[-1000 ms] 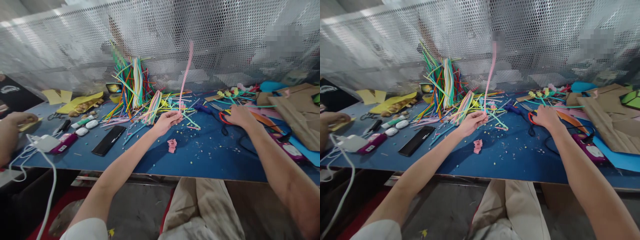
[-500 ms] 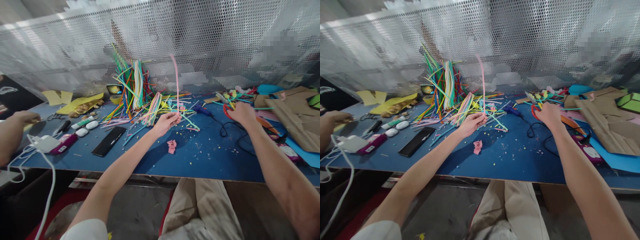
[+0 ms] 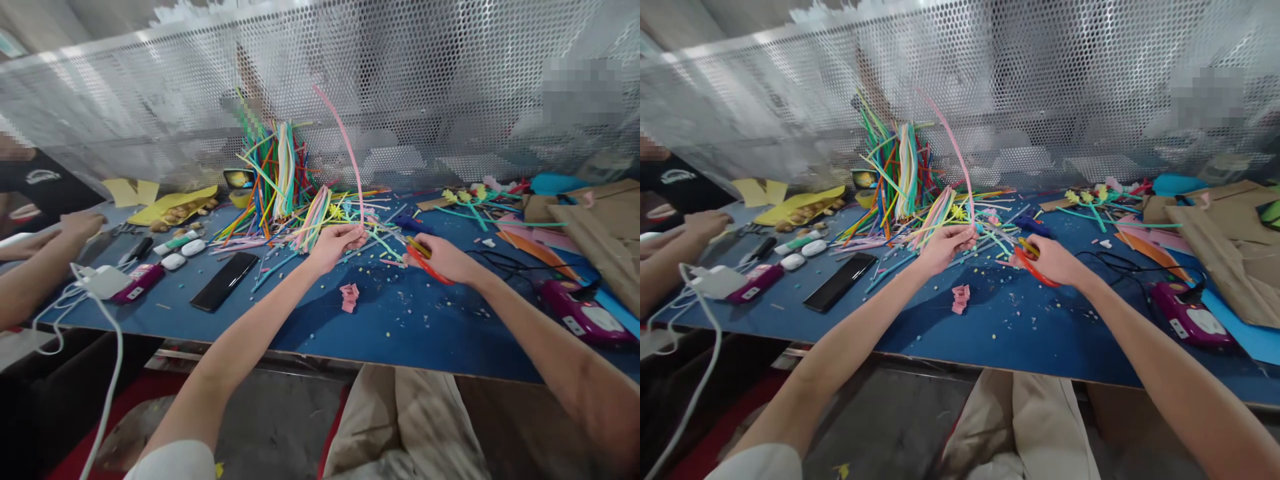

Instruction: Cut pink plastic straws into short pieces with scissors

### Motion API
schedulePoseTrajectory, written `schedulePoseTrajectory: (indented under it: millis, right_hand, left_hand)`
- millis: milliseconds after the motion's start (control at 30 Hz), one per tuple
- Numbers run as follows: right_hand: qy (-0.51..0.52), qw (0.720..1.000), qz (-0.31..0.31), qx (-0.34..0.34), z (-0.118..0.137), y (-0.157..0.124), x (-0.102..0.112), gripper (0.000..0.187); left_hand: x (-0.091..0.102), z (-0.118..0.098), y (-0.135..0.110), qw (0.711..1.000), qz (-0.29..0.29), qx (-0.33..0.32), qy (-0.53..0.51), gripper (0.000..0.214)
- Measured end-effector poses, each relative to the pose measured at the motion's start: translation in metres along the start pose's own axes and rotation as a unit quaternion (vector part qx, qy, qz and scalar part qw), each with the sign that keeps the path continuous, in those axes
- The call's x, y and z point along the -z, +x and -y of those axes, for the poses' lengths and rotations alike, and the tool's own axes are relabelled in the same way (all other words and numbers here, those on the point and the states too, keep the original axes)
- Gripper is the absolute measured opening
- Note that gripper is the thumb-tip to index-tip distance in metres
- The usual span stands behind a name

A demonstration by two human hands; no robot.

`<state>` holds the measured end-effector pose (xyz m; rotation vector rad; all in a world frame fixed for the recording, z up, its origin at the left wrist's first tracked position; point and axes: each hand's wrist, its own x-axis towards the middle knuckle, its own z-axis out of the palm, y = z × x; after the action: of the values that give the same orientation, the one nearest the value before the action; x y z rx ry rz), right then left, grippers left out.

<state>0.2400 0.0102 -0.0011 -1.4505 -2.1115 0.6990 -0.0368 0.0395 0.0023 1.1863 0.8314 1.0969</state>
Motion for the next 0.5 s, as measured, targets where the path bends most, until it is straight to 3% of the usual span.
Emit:
schedulePoseTrajectory:
  millis: [167,367,500]
  right_hand:
    - [0.088,0.994,0.057,0.009,0.021,-0.008,-0.017,0.044]
    - [0.168,0.976,0.139,0.001,0.028,-0.013,-0.016,0.042]
    - [0.184,0.975,0.128,0.007,0.030,-0.016,-0.015,0.043]
  left_hand:
    - [-0.006,-0.008,-0.009,0.997,0.049,0.024,0.052,0.033]
    - [-0.007,-0.013,-0.014,0.990,0.073,0.044,0.114,0.033]
    - [-0.004,-0.015,-0.013,0.988,0.082,0.044,0.127,0.029]
